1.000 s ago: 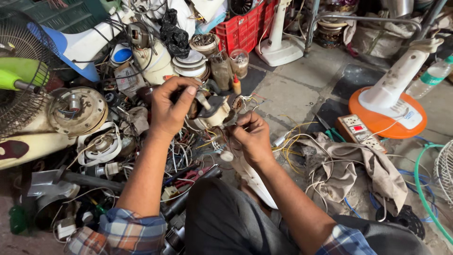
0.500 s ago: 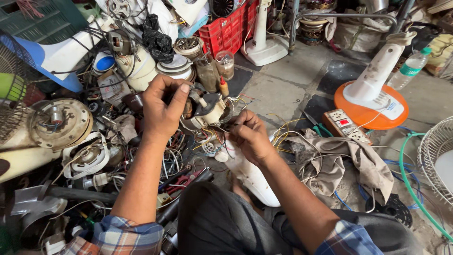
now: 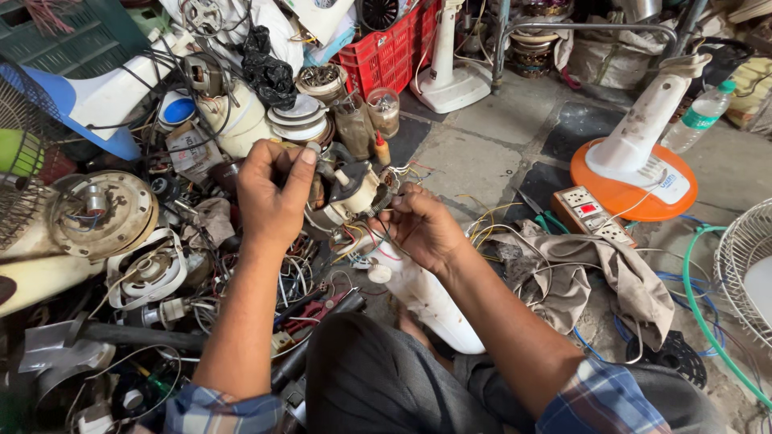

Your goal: The person sits on the floor and repairs a small electric motor by stripping wires with pliers and twisting them together. They then connect the wires to a power source to test the motor's operation.

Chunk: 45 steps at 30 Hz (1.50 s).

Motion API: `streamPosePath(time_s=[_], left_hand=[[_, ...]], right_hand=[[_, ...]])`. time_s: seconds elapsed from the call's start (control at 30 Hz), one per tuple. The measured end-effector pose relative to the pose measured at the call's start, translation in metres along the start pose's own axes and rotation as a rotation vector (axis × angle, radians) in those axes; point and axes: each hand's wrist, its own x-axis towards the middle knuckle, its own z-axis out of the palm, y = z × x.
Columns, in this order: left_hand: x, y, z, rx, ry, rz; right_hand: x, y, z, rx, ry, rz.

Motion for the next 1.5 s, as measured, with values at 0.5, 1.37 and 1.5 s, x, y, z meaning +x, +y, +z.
streamPosePath(time_s=[0.5,1.37,1.5], left_hand=[[-0.080,-0.019,-0.014,0.097,0.261,-0.376],[-0.151,0.009,-0.038,0.673,-0.221,-0.673],[-0.147,0.015,-0.032,0.562,-0.244,-0.663]], right_hand=[[-0.014,0.040,-0.024,-0.068,0.143,0.187],[-0.028,0.083,-0.057,-0.171,0.218,0.590],[-0.044,0.082,-0.060,-0.175,0.213,0.582]])
